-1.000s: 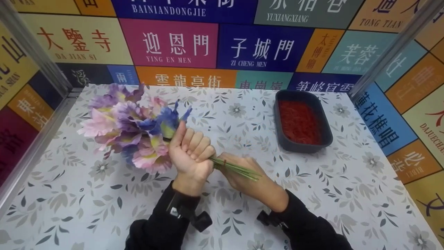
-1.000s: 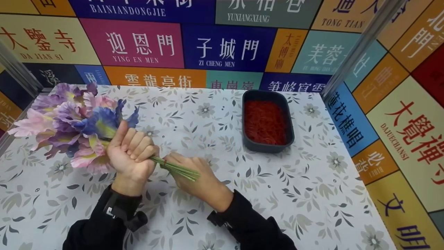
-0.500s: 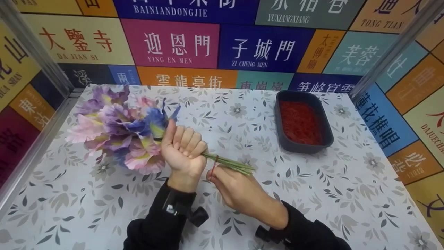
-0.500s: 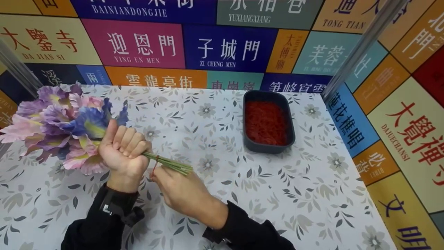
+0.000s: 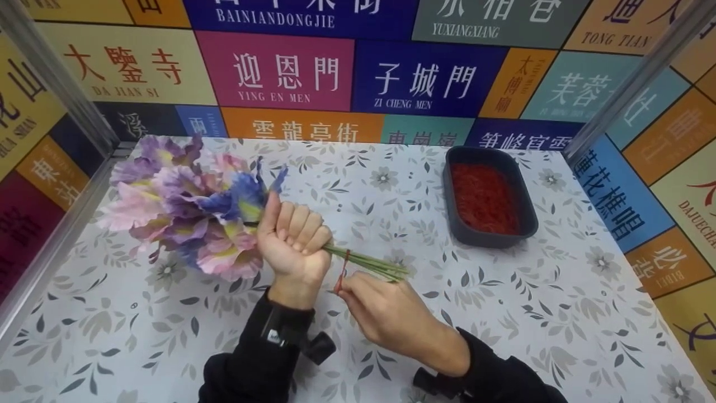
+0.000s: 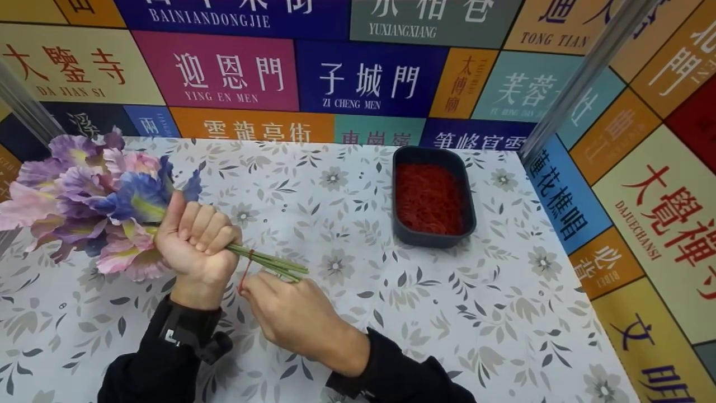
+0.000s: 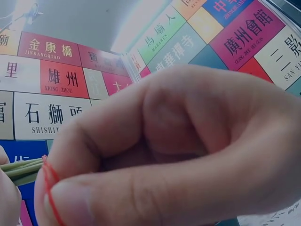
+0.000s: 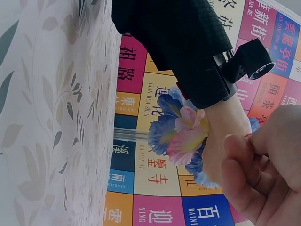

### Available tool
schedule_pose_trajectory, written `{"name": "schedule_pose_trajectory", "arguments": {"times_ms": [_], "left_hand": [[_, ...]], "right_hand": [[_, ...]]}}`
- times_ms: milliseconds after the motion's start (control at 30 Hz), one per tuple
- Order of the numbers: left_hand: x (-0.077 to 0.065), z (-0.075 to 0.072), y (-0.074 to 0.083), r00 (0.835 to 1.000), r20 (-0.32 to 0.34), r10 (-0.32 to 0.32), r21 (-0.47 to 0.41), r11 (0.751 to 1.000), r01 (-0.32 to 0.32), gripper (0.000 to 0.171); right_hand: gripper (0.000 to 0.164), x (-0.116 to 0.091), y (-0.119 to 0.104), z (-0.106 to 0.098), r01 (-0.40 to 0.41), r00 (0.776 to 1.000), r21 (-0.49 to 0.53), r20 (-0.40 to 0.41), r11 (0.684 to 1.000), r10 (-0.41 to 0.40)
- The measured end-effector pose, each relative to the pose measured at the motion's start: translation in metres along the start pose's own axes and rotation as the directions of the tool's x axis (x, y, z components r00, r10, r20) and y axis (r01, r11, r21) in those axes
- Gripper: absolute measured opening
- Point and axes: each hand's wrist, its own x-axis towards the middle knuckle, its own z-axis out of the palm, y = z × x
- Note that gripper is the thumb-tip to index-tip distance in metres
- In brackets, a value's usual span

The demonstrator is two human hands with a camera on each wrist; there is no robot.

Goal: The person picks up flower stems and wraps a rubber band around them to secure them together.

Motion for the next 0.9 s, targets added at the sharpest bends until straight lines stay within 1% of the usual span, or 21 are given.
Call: {"name": "schedule_pose_trajectory", "arguments": {"times_ms": [100, 233, 333, 467, 567, 667, 767, 900], "left_hand": [[0.000, 0.000, 0.000, 1.000, -0.007, 0.016, 0.017, 1.000, -0.016, 0.054], [0.000, 0.000, 0.000, 0.999, 0.004, 0.032, 0.040, 0.999, -0.033, 0.055], [0.000, 0.001, -0.001, 0.999, 0.032, 0.038, 0.065, 0.997, -0.040, 0.055], [0.000, 0.001, -0.002, 0.995, 0.087, 0.039, 0.110, 0.993, -0.049, 0.055], [0.000, 0.001, -0.003, 0.991, 0.129, 0.021, 0.127, 0.991, -0.037, 0.056], [0.000, 0.001, -0.005, 0.987, 0.158, -0.013, 0.132, 0.991, -0.008, 0.056], [0.000, 0.001, -0.006, 0.984, 0.174, -0.043, 0.151, 0.988, 0.016, 0.056], [-0.001, 0.000, -0.008, 0.982, 0.179, -0.061, 0.175, 0.984, 0.029, 0.057]], "right_hand": [[0.007, 0.001, -0.002, -0.001, -0.015, 1.000, 0.017, -0.002, 1.000, 0.015], [0.006, 0.002, -0.004, -0.005, -0.028, 1.000, 0.044, -0.009, 0.999, 0.029], [0.006, 0.002, -0.004, -0.009, -0.012, 1.000, 0.058, -0.024, 0.998, 0.014], [0.007, 0.004, -0.001, -0.016, 0.010, 0.999, 0.066, -0.051, 0.998, -0.007], [0.007, 0.005, 0.002, -0.022, 0.015, 0.997, 0.068, -0.074, 0.998, -0.010], [0.009, 0.007, 0.006, -0.031, 0.022, 0.994, 0.053, -0.104, 0.998, -0.016], [0.014, 0.009, 0.012, -0.040, 0.031, 0.991, 0.024, -0.132, 0.999, -0.027], [0.017, 0.012, 0.020, -0.050, 0.038, 0.986, -0.048, -0.161, 0.998, -0.046]]}}
